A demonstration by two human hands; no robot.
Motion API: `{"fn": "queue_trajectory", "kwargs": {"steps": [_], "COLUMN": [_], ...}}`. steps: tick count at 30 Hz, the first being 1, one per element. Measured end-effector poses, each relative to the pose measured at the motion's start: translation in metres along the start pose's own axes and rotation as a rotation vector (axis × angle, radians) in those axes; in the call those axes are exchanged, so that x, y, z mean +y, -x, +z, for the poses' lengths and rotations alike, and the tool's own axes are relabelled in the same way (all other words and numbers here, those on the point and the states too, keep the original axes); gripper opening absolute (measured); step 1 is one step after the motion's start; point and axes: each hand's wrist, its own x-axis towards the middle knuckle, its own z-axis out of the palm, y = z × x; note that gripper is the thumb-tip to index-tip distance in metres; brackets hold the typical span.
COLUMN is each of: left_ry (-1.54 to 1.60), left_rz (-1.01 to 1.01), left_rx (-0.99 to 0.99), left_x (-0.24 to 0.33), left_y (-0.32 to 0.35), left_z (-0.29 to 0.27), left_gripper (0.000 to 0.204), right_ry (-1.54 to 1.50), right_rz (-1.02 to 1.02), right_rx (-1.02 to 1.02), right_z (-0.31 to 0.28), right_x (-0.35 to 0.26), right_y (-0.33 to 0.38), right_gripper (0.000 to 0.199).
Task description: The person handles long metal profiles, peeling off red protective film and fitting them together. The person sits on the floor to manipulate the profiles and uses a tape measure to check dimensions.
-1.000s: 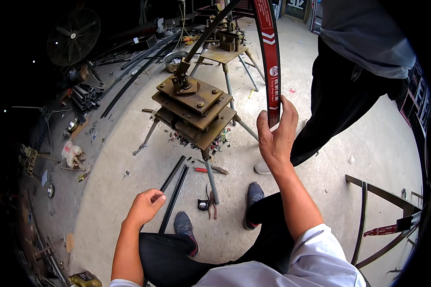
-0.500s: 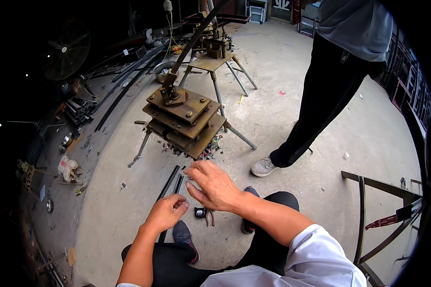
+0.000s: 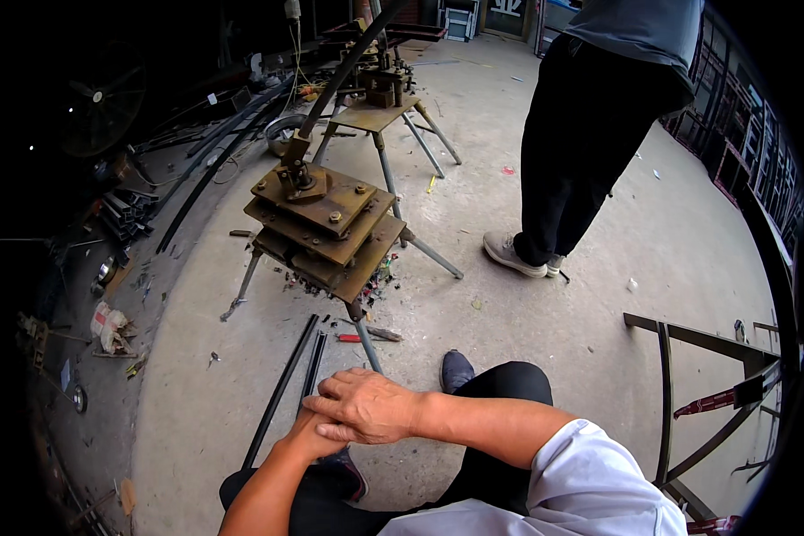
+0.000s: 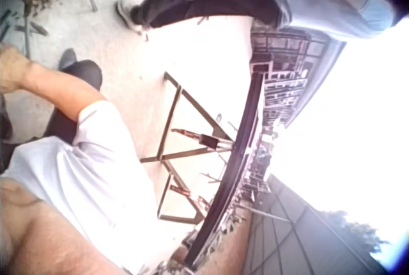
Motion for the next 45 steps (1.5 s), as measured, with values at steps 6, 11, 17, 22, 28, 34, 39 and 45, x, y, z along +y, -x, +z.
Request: {"fn": "queue_trajectory", "kwargs": {"steps": [6, 11, 17, 22, 28, 34, 39, 45], "left_ry": [0.164, 0.110, 0.011, 0.037, 0.012, -0.020, -0.011, 0.136], "left_rz": [0.108, 0.186, 0.249, 0.200, 0.240, 0.255, 0.232, 0.184], "left_rx": [0.211, 0.280, 0.238, 0.275, 0.297, 0.287, 0.312, 0.425], "left_x": [0.023, 0.015, 0.008, 0.013, 0.013, 0.011, 0.021, 0.029], "left_y": [0.000, 0.005, 0.004, 0.010, 0.002, -0.004, -0.009, -0.011], "left_z": [-0.025, -0.030, -0.023, -0.023, -0.020, -0.023, -0.031, -0.059], "left_gripper": [0.029, 0.021, 0.025, 0.022, 0.022, 0.023, 0.023, 0.016], "right_ry": [-0.027, -0.053, -0.010, -0.037, 0.008, -0.010, 0.026, 0.151], "right_rz": [0.032, 0.025, 0.071, 0.070, 0.079, 0.097, 0.129, 0.263], "right_rx": [-0.067, 0.006, -0.056, -0.058, -0.030, -0.067, -0.155, -0.202], "right_z": [-0.011, -0.014, -0.007, 0.007, 0.006, 0.001, -0.015, -0.034], "right_x": [0.011, 0.006, 0.007, 0.007, 0.008, 0.011, 0.018, 0.031], "right_y": [-0.006, -0.007, 0.005, 0.002, 0.011, 0.014, 0.015, 0.029], "right_gripper": [0.049, 0.043, 0.047, 0.041, 0.037, 0.042, 0.039, 0.032]}}
